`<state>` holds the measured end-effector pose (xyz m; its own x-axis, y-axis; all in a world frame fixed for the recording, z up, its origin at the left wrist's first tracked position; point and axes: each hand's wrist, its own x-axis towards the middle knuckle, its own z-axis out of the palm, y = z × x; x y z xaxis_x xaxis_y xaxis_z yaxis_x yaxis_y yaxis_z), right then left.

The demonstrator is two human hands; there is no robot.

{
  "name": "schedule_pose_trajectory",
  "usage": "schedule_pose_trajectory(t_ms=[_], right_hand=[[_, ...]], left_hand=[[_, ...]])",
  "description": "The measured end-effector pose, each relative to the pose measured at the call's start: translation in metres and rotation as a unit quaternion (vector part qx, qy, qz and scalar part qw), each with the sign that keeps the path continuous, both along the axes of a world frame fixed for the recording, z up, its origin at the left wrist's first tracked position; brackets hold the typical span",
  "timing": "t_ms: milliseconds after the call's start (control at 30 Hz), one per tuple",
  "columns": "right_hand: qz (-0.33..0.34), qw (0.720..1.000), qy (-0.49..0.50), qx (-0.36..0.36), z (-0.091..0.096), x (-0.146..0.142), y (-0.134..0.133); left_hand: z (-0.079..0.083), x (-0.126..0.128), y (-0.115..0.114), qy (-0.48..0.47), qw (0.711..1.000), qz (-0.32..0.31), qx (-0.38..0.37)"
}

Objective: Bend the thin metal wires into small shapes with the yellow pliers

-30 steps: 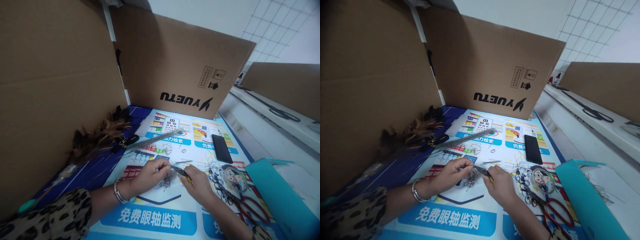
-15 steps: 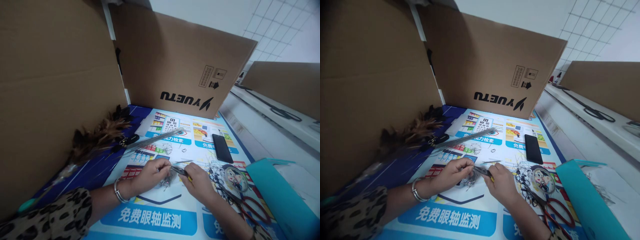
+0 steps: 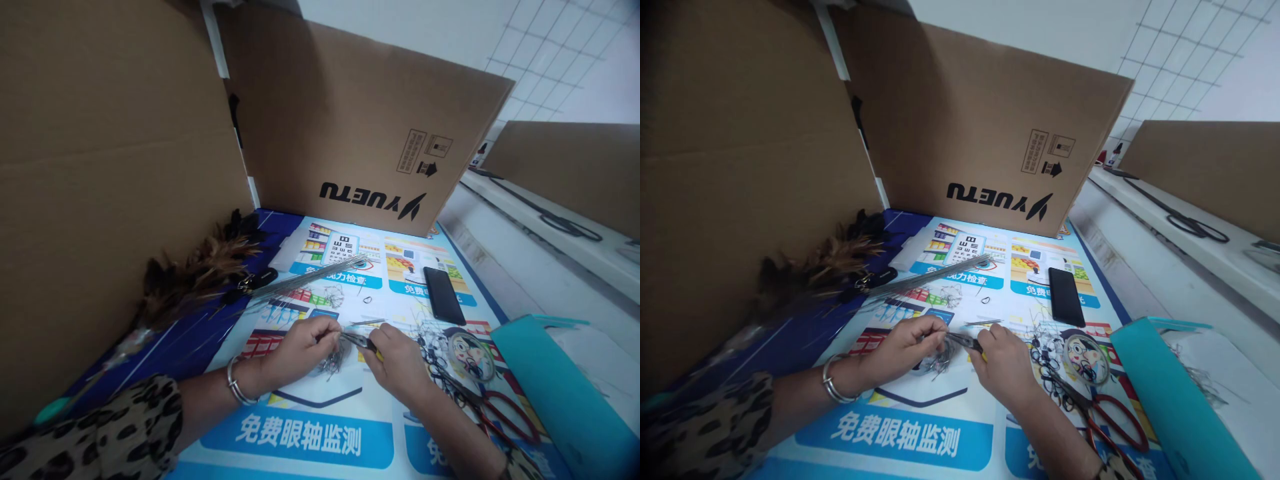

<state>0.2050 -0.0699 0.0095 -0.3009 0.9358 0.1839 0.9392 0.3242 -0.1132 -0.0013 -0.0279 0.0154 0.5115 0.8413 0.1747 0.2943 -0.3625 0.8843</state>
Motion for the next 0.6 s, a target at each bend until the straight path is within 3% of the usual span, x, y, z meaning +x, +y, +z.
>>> schedule_pose_trajectory(t_ms=[600], right_hand=[[-0.003, 1.000, -0.018, -0.005, 0.0004, -0.0011, 0.0004]], left_hand=[[-0.0058, -0.0008, -0.0010, 0.003, 1.000, 0.015, 0.025]])
